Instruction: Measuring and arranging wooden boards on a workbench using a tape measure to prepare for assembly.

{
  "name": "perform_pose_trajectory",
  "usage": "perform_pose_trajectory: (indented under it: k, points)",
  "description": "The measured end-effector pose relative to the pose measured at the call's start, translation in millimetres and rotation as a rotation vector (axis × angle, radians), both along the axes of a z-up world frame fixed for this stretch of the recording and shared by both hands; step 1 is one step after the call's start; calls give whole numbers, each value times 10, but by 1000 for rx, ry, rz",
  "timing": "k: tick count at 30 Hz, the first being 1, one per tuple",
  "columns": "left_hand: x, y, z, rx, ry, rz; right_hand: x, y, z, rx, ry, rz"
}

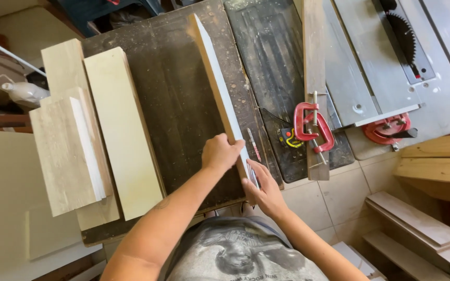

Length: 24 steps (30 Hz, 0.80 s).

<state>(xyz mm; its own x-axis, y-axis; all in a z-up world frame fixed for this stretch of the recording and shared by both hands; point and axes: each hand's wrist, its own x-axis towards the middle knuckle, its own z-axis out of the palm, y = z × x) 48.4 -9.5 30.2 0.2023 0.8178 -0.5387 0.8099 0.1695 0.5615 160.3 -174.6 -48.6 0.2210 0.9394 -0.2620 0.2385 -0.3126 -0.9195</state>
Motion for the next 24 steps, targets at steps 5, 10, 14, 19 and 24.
perform_pose_trajectory:
  k: [5,10,14,19,24]
  points:
    - [95,-185,557,64,37,65,-1,59,123,114,-145,81]
    - [-320,-171,226,-6,-7,-73,81,86,-46,13,-434,147]
    - [-1065,-115,-299,401,71,-14,129,149,-124,-4,-562,151]
    - [-1861,23,-748,464,467,196,250,177,-417,89,-789,26]
    - [-2049,63,-662,173,453,253,253,339,-494,258,-1010,72]
